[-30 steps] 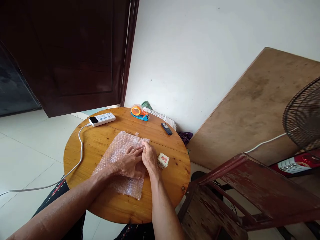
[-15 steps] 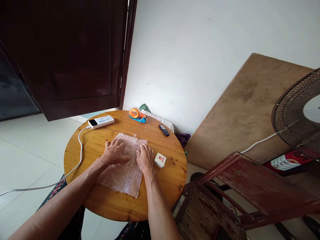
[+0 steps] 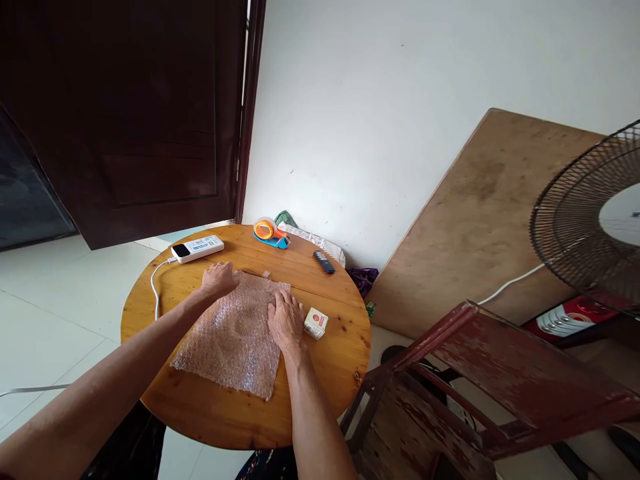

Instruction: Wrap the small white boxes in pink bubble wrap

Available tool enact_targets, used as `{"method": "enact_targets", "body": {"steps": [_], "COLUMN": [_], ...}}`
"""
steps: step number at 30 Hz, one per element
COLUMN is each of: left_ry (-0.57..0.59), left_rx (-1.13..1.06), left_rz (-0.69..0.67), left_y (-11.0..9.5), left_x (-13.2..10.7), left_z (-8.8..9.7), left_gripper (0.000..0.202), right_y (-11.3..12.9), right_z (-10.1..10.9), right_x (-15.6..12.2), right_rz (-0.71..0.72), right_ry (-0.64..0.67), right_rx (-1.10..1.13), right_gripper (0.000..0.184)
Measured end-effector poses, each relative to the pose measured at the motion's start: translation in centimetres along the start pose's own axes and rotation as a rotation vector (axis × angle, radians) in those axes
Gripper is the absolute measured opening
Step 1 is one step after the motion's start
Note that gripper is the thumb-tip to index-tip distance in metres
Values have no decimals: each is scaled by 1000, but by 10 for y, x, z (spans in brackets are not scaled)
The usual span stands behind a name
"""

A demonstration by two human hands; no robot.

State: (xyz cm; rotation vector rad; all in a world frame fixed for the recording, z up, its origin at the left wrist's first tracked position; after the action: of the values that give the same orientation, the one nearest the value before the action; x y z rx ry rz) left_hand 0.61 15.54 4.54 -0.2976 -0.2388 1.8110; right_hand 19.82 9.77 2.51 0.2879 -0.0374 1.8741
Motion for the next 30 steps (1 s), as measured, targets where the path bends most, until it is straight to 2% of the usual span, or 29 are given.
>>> {"method": "enact_targets", "body": {"steps": [6,14,18,21,23,27,28,30], "left_ry": [69,-44,-126,-191,-186,-53,1,40], "left_rx": [-49,-133,-118,-94,-85,-75,-61,-23], "left_rz": [31,24,0,-55,-139,-422,-545,-630], "left_y": [0,7,9,3,-5,-28,-35,-38], "left_x": [18,18,8,-11,-29,-79,-94,-116], "left_z": [-9,-10,0,12,14,-1,-8,-19], "left_gripper": [19,39,46,45,42,33,34,44], "right_y": [0,-1,0,0,0,-1,-1,-2], "right_z": [0,-2,-2,-2,-2,-4,-4,-4], "right_x": [0,-1,0,1,1,1,1,1], "right_rz": [6,5,7,14,19,26,26,27], "right_ry": [-13,-2,-5,-9,-7,-17,-20,-24], "right_rx": [10,22,31,29,22,16,16,16], "right_gripper": [37,38,39,39,39,38,37,36]}}
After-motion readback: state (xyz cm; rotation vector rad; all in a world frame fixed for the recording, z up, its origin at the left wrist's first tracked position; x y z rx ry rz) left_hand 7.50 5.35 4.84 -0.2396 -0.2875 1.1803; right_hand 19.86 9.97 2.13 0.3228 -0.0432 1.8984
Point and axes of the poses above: each hand's wrist, its own x-axis towards the middle knuckle, its own z-axis out of the back of the hand, y = z × x, the point moved 8 cm from there along x, towards the middle knuckle, and after that the axes turned 8 degrees about z, right-handed, at the moved point
